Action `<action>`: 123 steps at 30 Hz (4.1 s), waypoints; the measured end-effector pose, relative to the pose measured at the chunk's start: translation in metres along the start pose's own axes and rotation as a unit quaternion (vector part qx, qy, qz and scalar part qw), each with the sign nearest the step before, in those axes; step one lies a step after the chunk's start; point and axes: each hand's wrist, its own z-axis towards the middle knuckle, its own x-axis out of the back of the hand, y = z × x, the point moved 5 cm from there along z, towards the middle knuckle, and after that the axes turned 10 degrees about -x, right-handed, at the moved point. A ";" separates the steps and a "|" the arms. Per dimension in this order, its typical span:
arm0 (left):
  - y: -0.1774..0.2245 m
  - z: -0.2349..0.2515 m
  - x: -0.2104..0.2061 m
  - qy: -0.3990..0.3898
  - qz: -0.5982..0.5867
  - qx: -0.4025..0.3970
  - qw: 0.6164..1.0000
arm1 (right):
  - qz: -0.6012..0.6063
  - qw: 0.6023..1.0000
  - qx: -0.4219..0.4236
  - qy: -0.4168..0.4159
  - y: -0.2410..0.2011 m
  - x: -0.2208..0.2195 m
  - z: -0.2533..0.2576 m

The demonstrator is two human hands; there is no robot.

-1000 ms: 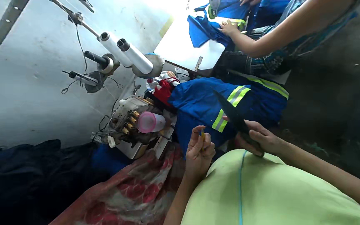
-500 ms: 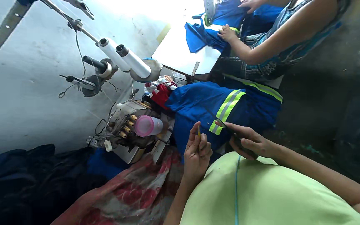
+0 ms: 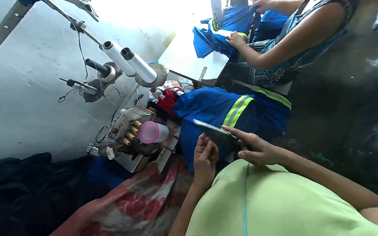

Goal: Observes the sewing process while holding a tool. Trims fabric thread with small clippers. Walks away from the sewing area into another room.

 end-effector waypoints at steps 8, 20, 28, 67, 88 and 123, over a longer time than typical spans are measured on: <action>0.024 -0.021 -0.006 0.006 0.176 -0.079 0.981 | -0.192 0.980 -0.036 0.034 -0.004 -0.015 0.016; 0.015 -0.022 -0.003 -0.062 0.058 -0.045 0.995 | -0.180 0.983 -0.013 0.039 -0.003 -0.014 0.016; 0.013 -0.019 -0.008 -0.029 0.104 -0.007 0.994 | -0.188 0.981 -0.006 0.037 -0.003 -0.013 0.019; 0.008 -0.017 -0.029 0.085 0.205 -0.087 0.971 | -0.273 0.958 0.020 0.088 -0.009 -0.011 0.008; 0.004 -0.018 -0.030 0.094 0.159 -0.127 0.974 | -0.329 0.934 0.062 0.122 -0.016 -0.019 -0.001; -0.001 -0.013 -0.021 0.005 0.127 -0.086 0.988 | -0.295 0.948 0.025 0.119 -0.013 -0.013 0.001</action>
